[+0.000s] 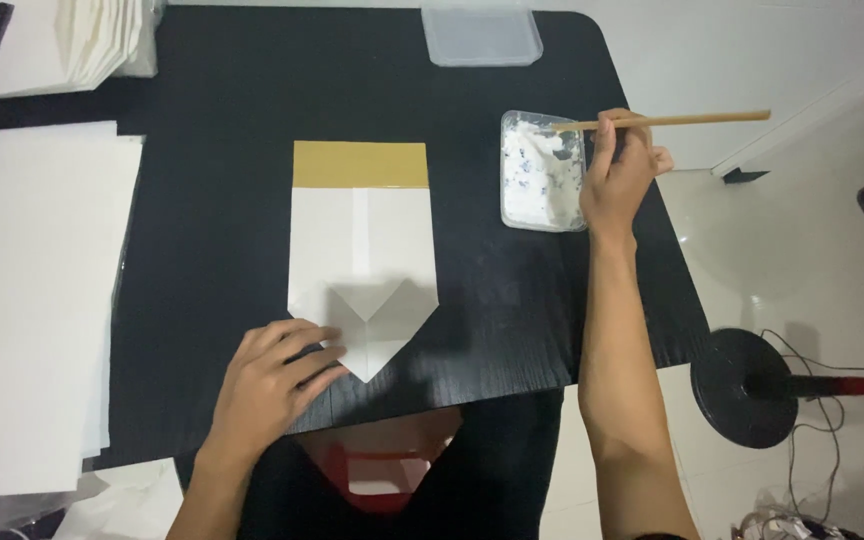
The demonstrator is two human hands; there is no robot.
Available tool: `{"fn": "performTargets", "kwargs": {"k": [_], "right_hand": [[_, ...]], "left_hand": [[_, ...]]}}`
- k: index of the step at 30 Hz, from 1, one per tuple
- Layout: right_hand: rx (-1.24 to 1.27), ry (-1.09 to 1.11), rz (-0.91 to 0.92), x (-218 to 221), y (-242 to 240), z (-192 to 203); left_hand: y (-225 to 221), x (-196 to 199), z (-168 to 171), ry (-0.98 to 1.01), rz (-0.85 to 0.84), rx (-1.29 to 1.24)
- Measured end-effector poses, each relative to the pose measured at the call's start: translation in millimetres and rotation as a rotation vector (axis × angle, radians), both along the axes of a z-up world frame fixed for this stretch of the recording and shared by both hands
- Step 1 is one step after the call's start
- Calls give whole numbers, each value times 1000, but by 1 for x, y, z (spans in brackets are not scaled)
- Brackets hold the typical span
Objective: Applying glue to paper sheets and folding them to manually assemble paper bags.
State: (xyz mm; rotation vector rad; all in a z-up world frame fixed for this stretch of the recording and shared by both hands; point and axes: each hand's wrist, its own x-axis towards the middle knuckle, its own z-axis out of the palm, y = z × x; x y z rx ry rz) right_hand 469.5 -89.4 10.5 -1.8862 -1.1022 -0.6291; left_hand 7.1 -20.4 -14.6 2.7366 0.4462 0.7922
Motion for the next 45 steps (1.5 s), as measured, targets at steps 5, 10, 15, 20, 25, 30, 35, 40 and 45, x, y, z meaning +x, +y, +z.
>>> {"fn": "performTargets", "kwargs": {"k": [5,10,15,20,25,30,35,40,45], "right_hand": [[26,-49,2,1,-3,-1],[81,0,24,-6,-8,6],[15,-15,123,-3,0,-5],[-84,32,160,-19,1,6],[-191,111,170,-22,2,7],[-61,7,116,-15,-1,3],[-154,116,71,-20,1,4],[-177,100,98,-17,0,2],[-157,239,-5,-2,-1,-9]], "left_hand": [[-1,0,1,-2,-3,16],[-2,-1,0,14,9,-5],[-1,0,2,-4,3,-22],[-3,0,2,0,14,-33],[-3,-1,3,-8,16,-27],[-4,1,5,-24,11,-5],[-4,0,0,-9,29,-19],[-4,1,5,-33,20,-21],[-5,1,4,-14,35,-33]]}}
